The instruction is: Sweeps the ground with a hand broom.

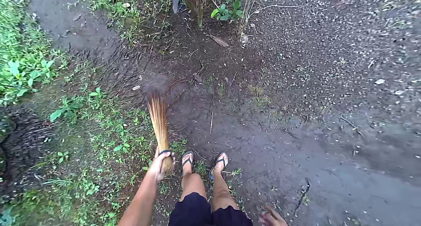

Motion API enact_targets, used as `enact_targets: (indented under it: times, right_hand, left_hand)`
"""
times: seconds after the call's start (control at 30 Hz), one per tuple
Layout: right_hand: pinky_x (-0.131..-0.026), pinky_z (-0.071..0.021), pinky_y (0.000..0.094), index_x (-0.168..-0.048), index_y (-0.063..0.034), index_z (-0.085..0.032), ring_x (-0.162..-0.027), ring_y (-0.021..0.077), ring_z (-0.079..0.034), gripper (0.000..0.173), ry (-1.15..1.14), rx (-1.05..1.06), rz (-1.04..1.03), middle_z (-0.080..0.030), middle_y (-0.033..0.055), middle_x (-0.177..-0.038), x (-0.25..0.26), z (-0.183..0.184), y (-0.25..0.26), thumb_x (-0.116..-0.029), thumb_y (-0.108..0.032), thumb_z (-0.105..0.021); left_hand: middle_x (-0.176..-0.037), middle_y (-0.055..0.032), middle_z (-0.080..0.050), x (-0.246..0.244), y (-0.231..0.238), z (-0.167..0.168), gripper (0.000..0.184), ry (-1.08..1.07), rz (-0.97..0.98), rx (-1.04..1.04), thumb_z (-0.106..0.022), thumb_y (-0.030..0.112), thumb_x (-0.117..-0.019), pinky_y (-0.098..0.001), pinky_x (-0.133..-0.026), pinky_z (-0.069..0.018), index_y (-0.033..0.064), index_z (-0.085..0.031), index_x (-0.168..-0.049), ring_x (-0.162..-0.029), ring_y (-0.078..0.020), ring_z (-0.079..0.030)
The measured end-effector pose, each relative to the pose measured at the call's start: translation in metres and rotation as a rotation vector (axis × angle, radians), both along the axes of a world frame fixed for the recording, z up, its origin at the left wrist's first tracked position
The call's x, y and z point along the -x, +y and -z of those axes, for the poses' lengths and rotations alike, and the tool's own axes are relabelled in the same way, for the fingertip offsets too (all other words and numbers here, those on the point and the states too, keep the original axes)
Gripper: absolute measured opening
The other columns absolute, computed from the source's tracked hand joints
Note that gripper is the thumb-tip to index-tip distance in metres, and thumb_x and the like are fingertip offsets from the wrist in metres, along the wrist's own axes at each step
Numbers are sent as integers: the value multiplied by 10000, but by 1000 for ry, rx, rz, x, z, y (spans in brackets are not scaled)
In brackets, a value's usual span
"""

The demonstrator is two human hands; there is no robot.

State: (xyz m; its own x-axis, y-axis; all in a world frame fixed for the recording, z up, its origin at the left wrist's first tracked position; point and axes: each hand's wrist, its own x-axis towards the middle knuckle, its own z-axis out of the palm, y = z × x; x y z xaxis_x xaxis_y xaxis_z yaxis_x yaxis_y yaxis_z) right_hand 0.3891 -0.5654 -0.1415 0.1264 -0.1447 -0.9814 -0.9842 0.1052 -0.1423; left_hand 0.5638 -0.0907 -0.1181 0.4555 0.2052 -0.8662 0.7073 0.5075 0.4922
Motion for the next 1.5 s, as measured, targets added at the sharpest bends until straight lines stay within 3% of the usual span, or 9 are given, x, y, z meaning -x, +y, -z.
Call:
enact_targets:
  times: [0.1, 0.2, 0.47, 0.7, 0.83, 1.0, 1.27, 1.4, 1.5]
  right_hand:
    - [-876, -570, 405, -1569, -52, -333, -1035, 280, -684, 544, -27, -8, 29, -588, 265, -1336, -2, -1, 3, -1058, -114, -510]
    - [-864, -572, 410, -1568, -54, -340, -1019, 287, -682, 543, -18, -10, 21, -592, 273, -1307, 4, 1, -1, -1055, -105, -510]
    - [-815, -567, 418, -1545, -56, -370, -953, 283, -673, 517, 75, 13, 21, -600, 260, -1262, 26, 6, -16, -1055, -108, -526]
    - [-834, -577, 424, -1530, -74, -412, -994, 302, -689, 492, -21, 17, 59, -618, 256, -1275, 17, -1, -9, -1053, -104, -528]
    - [-815, -571, 425, -1538, -80, -403, -980, 302, -684, 501, -4, 38, 82, -616, 261, -1274, 23, -4, -16, -1052, -101, -528]
    - [-805, -565, 420, -1530, -66, -404, -962, 295, -676, 480, 38, 63, 102, -598, 262, -1280, 30, -8, -30, -1062, -103, -508]
    - [-804, -564, 394, -1548, -55, -359, -951, 275, -669, 519, 3, 44, 157, -580, 265, -1283, 20, -15, -21, -1054, -91, -516]
    - [-838, -561, 399, -1569, -57, -327, -998, 273, -664, 540, 11, 28, 133, -562, 269, -1329, 22, -18, -15, -1061, -104, -504]
    - [-875, -554, 405, -1572, -44, -298, -1054, 277, -655, 526, 33, 48, 107, -524, 277, -1385, 15, -23, -13, -1075, -112, -454]
  left_hand:
    - [-859, -128, -617, -29, -56, 35, 361, 96, -93, 135, -509, 152, -997, -370, -566, -578, 127, -416, -1345, -656, -231, -646]
    - [-915, -125, -613, -19, -94, 35, 585, 113, 95, 327, -504, 160, -1004, -366, -609, -578, 247, -265, -1531, -703, -231, -650]
    - [-992, -161, -649, 72, -93, -88, 891, 129, 198, 314, -552, 125, -960, -361, -592, -596, 372, -17, -1628, -727, -254, -688]
    - [-877, -122, -619, 30, -203, -2, 330, 263, 74, 380, -550, 187, -1005, -358, -605, -576, 116, -466, -1316, -685, -221, -645]
    - [-1003, -140, -616, 14, -248, 11, 707, 159, 329, 572, -575, 159, -978, -361, -611, -580, 292, -227, -1579, -708, -229, -648]
    - [-1027, -153, -636, 29, -215, -66, 913, 94, 570, 551, -588, 119, -967, -381, -637, -588, 366, -24, -1640, -726, -235, -663]
    - [-939, -135, -619, -10, -147, -60, 621, -6, 19, 230, -494, 274, -1076, -368, -594, -591, 302, -160, -1598, -685, -230, -656]
    - [-917, -111, -620, -100, -151, -11, 250, -68, -357, 320, -512, 217, -1028, -322, -610, -608, 114, -458, -1249, -714, -193, -672]
    - [-906, -127, -616, -140, -173, 7, 336, -60, -171, 429, -521, 179, -1016, -335, -603, -596, 126, -431, -1335, -696, -211, -659]
